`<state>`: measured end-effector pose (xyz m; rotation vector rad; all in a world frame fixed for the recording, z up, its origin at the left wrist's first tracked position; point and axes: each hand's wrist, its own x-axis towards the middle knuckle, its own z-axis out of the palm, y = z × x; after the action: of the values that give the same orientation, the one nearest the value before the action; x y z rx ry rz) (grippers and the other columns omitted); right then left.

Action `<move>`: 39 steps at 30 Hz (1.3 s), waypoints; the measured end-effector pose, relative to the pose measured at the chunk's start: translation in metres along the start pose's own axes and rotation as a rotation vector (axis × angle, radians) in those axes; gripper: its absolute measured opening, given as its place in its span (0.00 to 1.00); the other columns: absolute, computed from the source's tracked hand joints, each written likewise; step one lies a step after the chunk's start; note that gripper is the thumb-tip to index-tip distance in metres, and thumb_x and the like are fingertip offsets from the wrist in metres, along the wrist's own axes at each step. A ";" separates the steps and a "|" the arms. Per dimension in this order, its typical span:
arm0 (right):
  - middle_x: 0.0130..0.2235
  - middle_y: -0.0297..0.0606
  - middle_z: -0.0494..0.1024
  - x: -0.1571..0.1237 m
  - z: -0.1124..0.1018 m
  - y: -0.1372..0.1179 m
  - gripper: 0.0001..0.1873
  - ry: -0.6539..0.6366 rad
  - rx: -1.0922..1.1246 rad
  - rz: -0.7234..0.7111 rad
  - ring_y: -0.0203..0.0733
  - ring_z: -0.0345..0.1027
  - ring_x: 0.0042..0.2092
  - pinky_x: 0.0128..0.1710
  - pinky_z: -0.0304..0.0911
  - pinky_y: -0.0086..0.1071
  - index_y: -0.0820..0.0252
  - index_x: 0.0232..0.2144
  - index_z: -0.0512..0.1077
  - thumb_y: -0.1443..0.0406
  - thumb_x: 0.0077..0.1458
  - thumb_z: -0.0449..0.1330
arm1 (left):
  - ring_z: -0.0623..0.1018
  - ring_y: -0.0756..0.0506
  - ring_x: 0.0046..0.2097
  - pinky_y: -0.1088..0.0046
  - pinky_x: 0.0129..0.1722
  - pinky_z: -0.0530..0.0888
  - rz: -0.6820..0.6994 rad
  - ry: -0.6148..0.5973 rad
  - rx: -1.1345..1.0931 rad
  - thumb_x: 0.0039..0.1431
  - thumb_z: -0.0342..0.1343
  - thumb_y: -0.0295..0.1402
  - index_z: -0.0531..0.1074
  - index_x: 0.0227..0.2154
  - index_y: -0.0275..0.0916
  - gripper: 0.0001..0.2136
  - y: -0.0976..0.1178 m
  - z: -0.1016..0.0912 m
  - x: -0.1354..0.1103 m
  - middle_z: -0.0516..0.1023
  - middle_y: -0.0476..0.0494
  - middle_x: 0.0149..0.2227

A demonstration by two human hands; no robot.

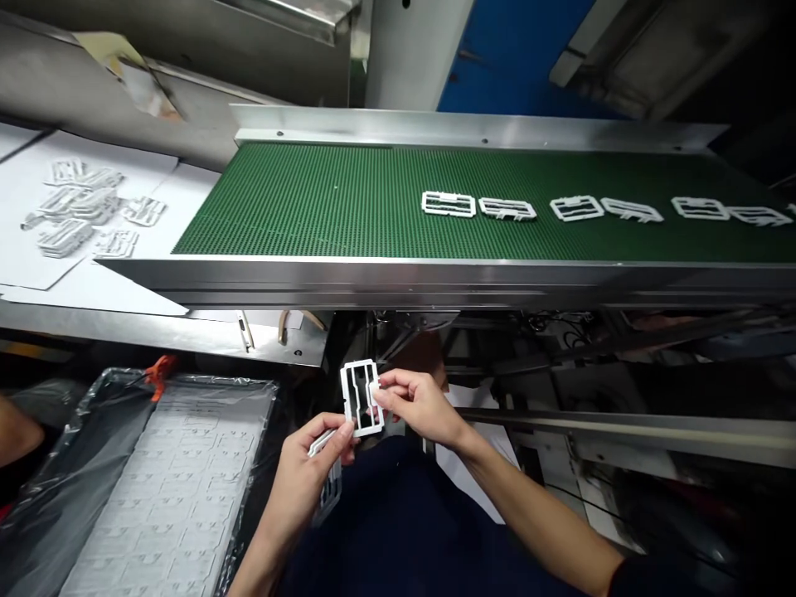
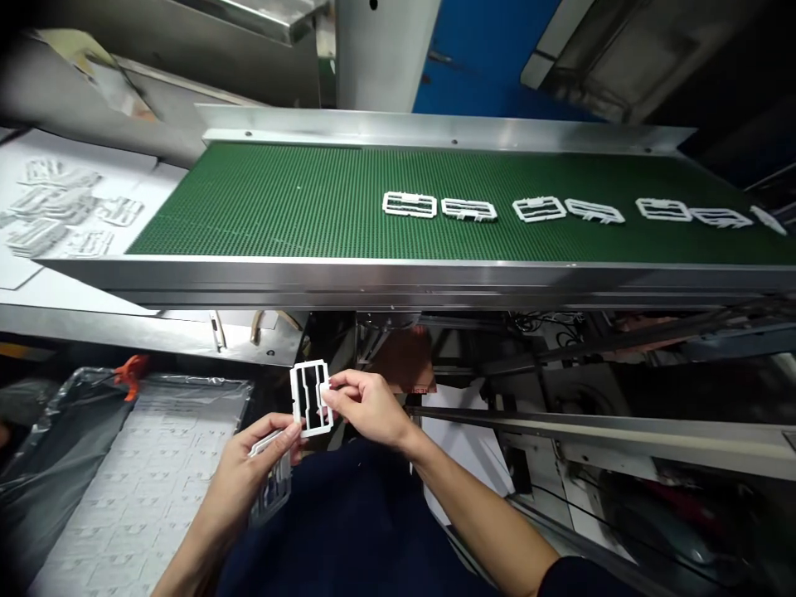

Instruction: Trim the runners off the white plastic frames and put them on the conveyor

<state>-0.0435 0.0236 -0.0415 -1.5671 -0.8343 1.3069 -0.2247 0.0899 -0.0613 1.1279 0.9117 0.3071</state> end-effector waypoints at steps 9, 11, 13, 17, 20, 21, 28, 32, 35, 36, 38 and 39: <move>0.30 0.37 0.76 -0.004 -0.009 0.006 0.12 -0.093 -0.186 -0.066 0.35 0.68 0.31 0.32 0.61 0.28 0.62 0.38 0.71 0.61 0.56 0.55 | 0.70 0.47 0.31 0.72 0.33 0.67 0.101 0.007 0.212 0.52 0.60 0.43 0.74 0.36 0.38 0.14 0.042 -0.024 0.038 0.75 0.47 0.29; 0.31 0.36 0.76 -0.004 -0.009 0.007 0.12 -0.094 -0.280 -0.095 0.35 0.68 0.32 0.33 0.61 0.28 0.61 0.39 0.71 0.60 0.57 0.54 | 0.71 0.46 0.32 0.71 0.33 0.67 0.068 -0.102 0.257 0.52 0.59 0.44 0.75 0.34 0.37 0.14 0.049 -0.026 0.046 0.75 0.46 0.30; 0.31 0.34 0.76 -0.004 -0.010 0.008 0.12 -0.092 -0.358 -0.114 0.34 0.68 0.31 0.32 0.60 0.27 0.60 0.40 0.71 0.60 0.57 0.53 | 0.70 0.46 0.33 0.71 0.33 0.66 0.057 -0.192 0.313 0.53 0.58 0.44 0.74 0.33 0.37 0.14 0.053 -0.027 0.051 0.75 0.46 0.31; 0.31 0.34 0.76 -0.005 -0.012 0.008 0.12 -0.083 -0.455 -0.139 0.32 0.66 0.30 0.31 0.58 0.26 0.60 0.40 0.71 0.62 0.58 0.53 | 0.68 0.47 0.31 0.72 0.31 0.64 0.087 -0.316 0.498 0.55 0.55 0.46 0.73 0.31 0.39 0.14 0.056 -0.030 0.060 0.73 0.49 0.29; 0.30 0.33 0.75 -0.004 -0.015 0.009 0.12 -0.096 -0.499 -0.141 0.32 0.65 0.30 0.31 0.57 0.26 0.60 0.40 0.72 0.62 0.58 0.53 | 0.66 0.48 0.29 0.72 0.29 0.63 0.114 -0.388 0.631 0.57 0.52 0.45 0.71 0.28 0.39 0.14 0.061 -0.029 0.063 0.70 0.51 0.26; 0.30 0.33 0.74 -0.003 -0.016 0.009 0.12 -0.104 -0.504 -0.137 0.32 0.64 0.29 0.31 0.57 0.26 0.59 0.40 0.72 0.62 0.58 0.52 | 0.66 0.48 0.28 0.72 0.28 0.62 0.136 -0.399 0.678 0.58 0.51 0.44 0.70 0.27 0.39 0.13 0.063 -0.029 0.064 0.69 0.51 0.25; 0.29 0.34 0.72 0.007 -0.008 0.026 0.15 -0.266 -0.126 -0.076 0.33 0.65 0.31 0.34 0.61 0.28 0.63 0.44 0.70 0.61 0.58 0.53 | 0.71 0.46 0.36 0.72 0.36 0.65 0.353 -0.360 0.651 0.61 0.49 0.37 0.66 0.27 0.39 0.10 0.057 -0.025 0.061 0.72 0.48 0.35; 0.30 0.35 0.72 0.010 0.005 0.045 0.16 -0.360 0.057 -0.026 0.33 0.65 0.32 0.34 0.61 0.27 0.66 0.43 0.70 0.60 0.57 0.55 | 0.70 0.46 0.36 0.71 0.37 0.66 0.209 -0.430 0.364 0.61 0.49 0.39 0.65 0.28 0.39 0.10 0.038 -0.028 0.051 0.72 0.47 0.36; 0.34 0.36 0.73 0.014 0.012 0.051 0.16 -0.491 0.005 -0.010 0.33 0.66 0.34 0.37 0.62 0.27 0.65 0.42 0.71 0.60 0.56 0.56 | 0.68 0.47 0.34 0.71 0.35 0.65 0.128 -0.406 0.260 0.61 0.49 0.39 0.65 0.29 0.39 0.10 0.023 -0.037 0.035 0.70 0.47 0.33; 0.35 0.37 0.73 0.018 0.013 0.050 0.16 -0.557 -0.024 -0.006 0.34 0.66 0.35 0.38 0.62 0.27 0.65 0.42 0.71 0.60 0.55 0.57 | 0.68 0.47 0.34 0.71 0.35 0.65 0.112 -0.388 0.247 0.62 0.48 0.39 0.65 0.29 0.39 0.10 0.018 -0.040 0.029 0.70 0.47 0.32; 0.36 0.37 0.74 0.032 0.016 0.045 0.19 -0.700 -0.082 0.014 0.34 0.67 0.37 0.40 0.62 0.28 0.65 0.45 0.71 0.60 0.53 0.58 | 0.68 0.47 0.35 0.71 0.36 0.64 0.098 -0.327 0.241 0.62 0.47 0.39 0.65 0.29 0.39 0.10 0.011 -0.049 0.016 0.69 0.47 0.33; 0.36 0.37 0.75 0.044 0.019 0.042 0.19 -0.738 -0.139 0.027 0.35 0.68 0.37 0.40 0.63 0.27 0.64 0.46 0.70 0.60 0.53 0.59 | 0.68 0.46 0.36 0.71 0.36 0.64 0.093 -0.288 0.243 0.62 0.47 0.39 0.65 0.29 0.39 0.10 0.008 -0.053 0.010 0.69 0.47 0.34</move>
<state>-0.0545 0.0520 -0.0966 -1.1838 -1.3739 1.9175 -0.2570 0.1336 -0.0653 1.4001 0.6534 0.1056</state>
